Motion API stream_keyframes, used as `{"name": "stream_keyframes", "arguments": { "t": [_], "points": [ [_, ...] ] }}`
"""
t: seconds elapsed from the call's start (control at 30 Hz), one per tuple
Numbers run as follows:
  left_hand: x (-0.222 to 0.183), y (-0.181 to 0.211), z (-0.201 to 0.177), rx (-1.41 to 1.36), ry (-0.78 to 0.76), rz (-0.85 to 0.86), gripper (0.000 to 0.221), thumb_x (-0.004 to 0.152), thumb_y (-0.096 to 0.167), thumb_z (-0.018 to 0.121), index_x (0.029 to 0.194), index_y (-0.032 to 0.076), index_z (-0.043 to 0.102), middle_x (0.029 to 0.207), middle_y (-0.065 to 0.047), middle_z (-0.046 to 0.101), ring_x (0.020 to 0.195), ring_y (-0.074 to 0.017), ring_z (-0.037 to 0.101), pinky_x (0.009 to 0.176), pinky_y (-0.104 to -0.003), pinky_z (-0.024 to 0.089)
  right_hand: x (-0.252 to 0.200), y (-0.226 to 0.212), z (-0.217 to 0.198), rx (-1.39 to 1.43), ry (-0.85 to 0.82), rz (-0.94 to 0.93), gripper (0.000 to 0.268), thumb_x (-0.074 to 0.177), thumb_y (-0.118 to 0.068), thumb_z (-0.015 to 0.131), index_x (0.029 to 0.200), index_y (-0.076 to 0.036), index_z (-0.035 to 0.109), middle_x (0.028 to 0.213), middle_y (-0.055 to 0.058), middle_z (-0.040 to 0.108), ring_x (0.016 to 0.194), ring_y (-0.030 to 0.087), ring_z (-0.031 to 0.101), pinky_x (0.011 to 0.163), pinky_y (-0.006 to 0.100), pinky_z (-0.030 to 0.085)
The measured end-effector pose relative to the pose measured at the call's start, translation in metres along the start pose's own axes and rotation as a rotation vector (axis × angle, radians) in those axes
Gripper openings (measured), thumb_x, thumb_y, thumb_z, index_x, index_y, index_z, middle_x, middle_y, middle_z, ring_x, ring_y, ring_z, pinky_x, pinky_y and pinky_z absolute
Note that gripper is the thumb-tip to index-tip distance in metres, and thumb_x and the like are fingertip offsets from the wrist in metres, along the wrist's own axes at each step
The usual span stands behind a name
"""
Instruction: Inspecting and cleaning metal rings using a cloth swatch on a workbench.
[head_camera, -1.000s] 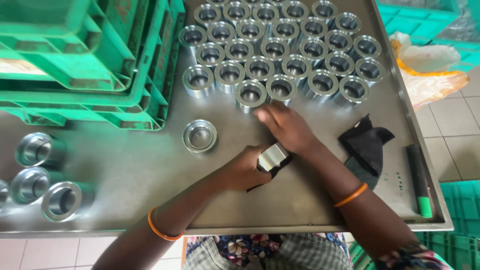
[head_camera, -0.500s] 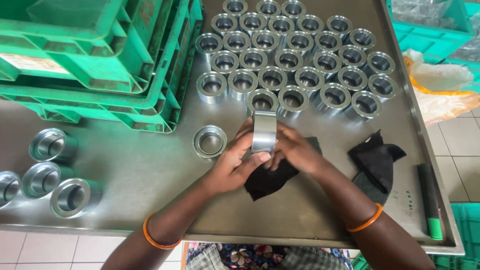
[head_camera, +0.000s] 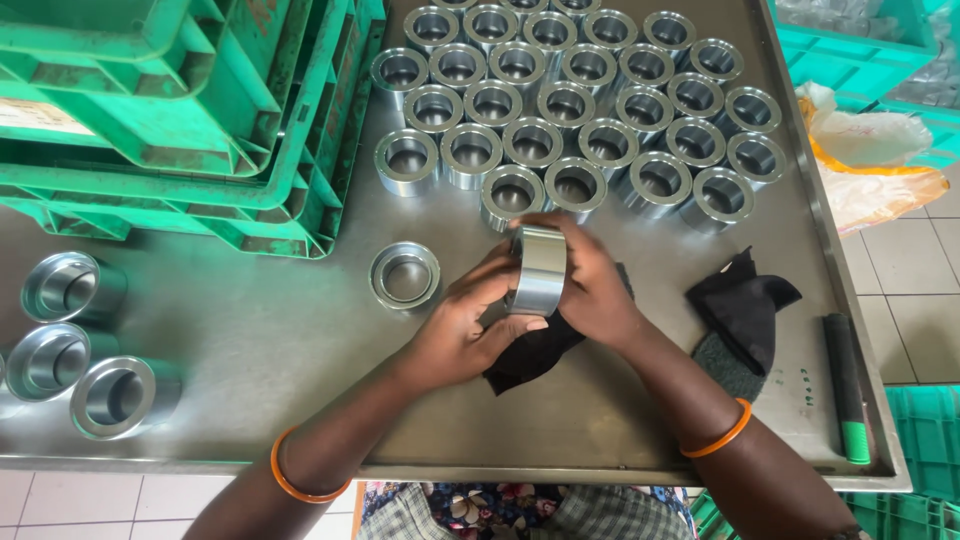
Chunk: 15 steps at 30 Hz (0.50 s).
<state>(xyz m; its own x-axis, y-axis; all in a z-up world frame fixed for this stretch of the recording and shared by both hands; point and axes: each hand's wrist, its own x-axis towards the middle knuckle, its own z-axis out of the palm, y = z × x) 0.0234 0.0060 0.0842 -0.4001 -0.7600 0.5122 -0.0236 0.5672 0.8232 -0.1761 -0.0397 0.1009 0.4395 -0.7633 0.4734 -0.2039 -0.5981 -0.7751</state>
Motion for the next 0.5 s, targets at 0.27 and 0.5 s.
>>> {"name": "stream_keyframes", "arguments": {
  "t": [0.27,0.5],
  "points": [
    [0.0,0.004,0.003,-0.323,-0.013,-0.159,0.031,0.1,0.011,0.072,0.127,0.0,0.063,0.127,-0.016,0.058,0.122,-0.0269,0.059,0.108,-0.035,0.046,-0.008,0.006,-0.001,-0.299,0.066,-0.084,0.047,0.093,0.008,0.054,0.137,-0.006,0.062,0.126,0.011,0.067,0.121,0.023,0.067,0.104,0.033,0.054],
    [0.002,0.002,0.003,-0.13,0.019,-0.043,0.028,0.098,0.012,0.073,0.122,-0.001,0.063,0.124,-0.012,0.062,0.117,-0.0233,0.063,0.105,-0.033,0.049,-0.004,0.01,-0.003,0.092,-0.112,0.082,0.044,0.092,0.009,0.058,0.135,-0.005,0.059,0.121,0.013,0.068,0.113,0.027,0.07,0.099,0.034,0.053]
  ]
}}
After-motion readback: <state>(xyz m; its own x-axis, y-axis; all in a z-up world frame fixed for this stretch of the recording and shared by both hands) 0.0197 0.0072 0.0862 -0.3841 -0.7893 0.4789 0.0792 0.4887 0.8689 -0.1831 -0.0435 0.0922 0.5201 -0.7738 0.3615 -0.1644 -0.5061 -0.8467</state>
